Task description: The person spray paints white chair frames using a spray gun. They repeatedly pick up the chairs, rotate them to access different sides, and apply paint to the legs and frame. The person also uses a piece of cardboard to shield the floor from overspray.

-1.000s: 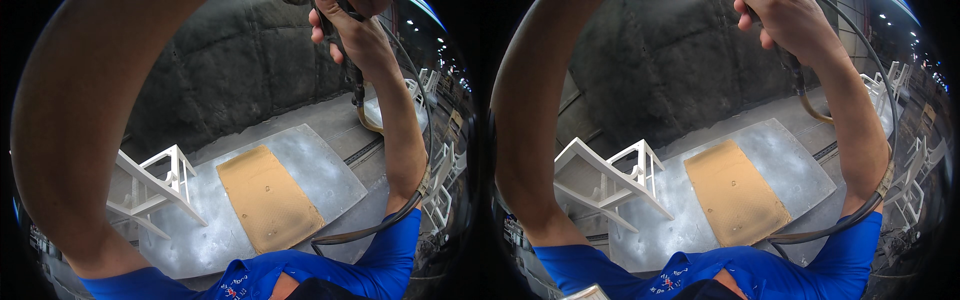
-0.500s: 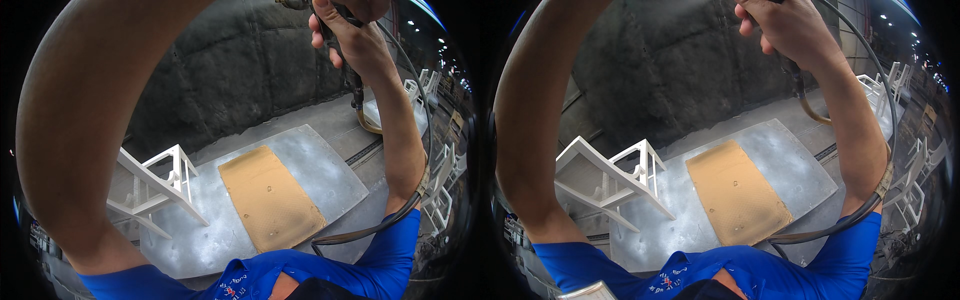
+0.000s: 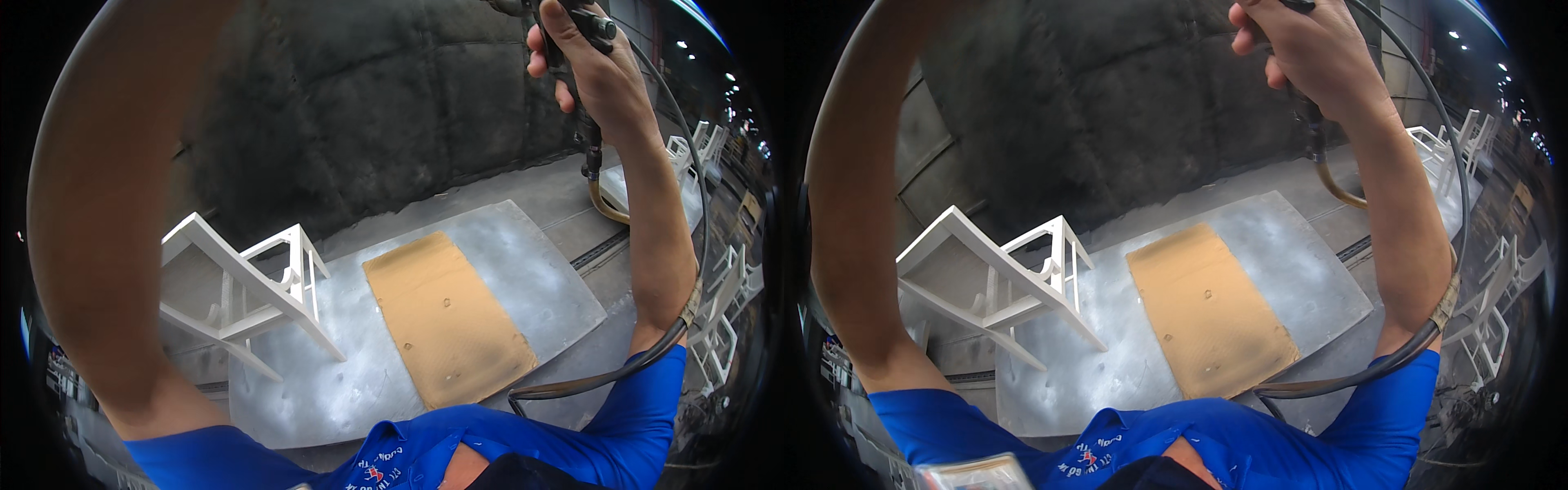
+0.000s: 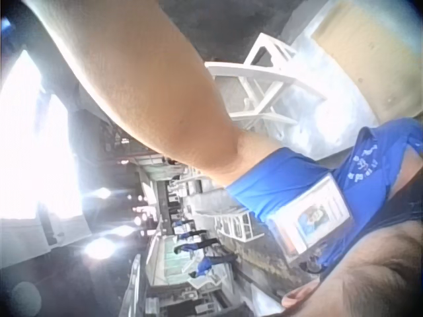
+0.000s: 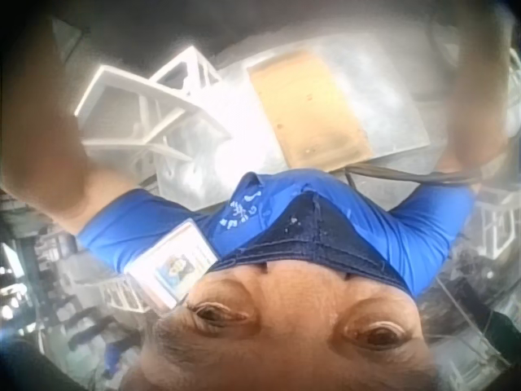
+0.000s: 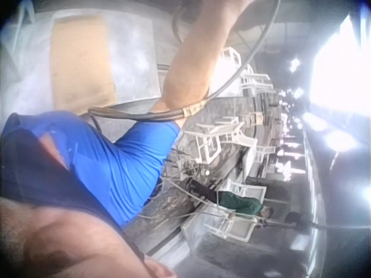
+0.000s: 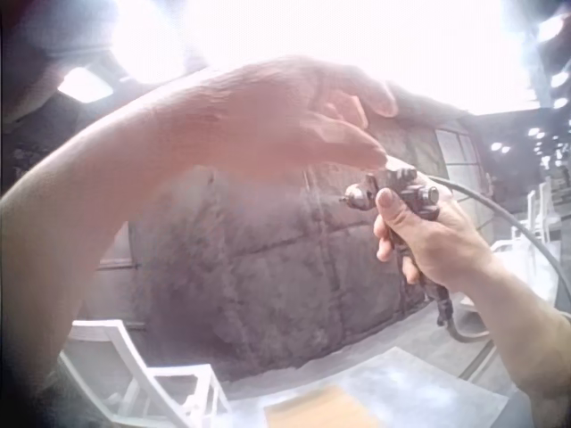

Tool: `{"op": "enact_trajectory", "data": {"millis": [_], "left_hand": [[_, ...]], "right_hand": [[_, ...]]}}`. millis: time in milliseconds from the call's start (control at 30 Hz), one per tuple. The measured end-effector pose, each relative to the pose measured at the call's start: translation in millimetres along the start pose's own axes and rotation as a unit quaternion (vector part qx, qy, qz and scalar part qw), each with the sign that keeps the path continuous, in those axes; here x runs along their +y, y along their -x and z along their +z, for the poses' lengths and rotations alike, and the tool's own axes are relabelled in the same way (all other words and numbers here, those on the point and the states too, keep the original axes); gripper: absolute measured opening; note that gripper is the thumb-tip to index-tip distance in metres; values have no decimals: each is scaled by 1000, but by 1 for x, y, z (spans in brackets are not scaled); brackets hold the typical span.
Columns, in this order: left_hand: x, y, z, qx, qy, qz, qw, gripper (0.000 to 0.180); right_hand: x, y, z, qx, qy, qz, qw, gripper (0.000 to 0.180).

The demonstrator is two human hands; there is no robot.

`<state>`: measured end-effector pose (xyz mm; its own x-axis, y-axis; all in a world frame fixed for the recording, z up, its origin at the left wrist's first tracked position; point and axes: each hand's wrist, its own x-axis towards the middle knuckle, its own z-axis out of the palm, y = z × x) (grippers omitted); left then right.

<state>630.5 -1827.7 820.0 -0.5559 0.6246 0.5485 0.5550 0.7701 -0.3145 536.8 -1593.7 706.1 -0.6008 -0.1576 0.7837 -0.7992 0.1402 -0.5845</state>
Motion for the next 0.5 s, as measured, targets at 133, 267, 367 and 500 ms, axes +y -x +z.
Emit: {"op": "enact_trajectory", "data": {"millis": [133,267,367,500], "left_hand": [[-66,50,-27,53,-67,-51,995,35],[-183,167,1,48,-68,-161,983,38],[-248,277,41,-51,-133,-332,932,53],[-271,386,115,-116,-102,-484,861,70]], "right_hand": [[23,18,18,-7,19,-44,999,46],[39,49,49,31,-40,-16,999,52],[43,50,70,48,-63,8,997,53],[42,56,105,51,-60,7,997,55]]}}
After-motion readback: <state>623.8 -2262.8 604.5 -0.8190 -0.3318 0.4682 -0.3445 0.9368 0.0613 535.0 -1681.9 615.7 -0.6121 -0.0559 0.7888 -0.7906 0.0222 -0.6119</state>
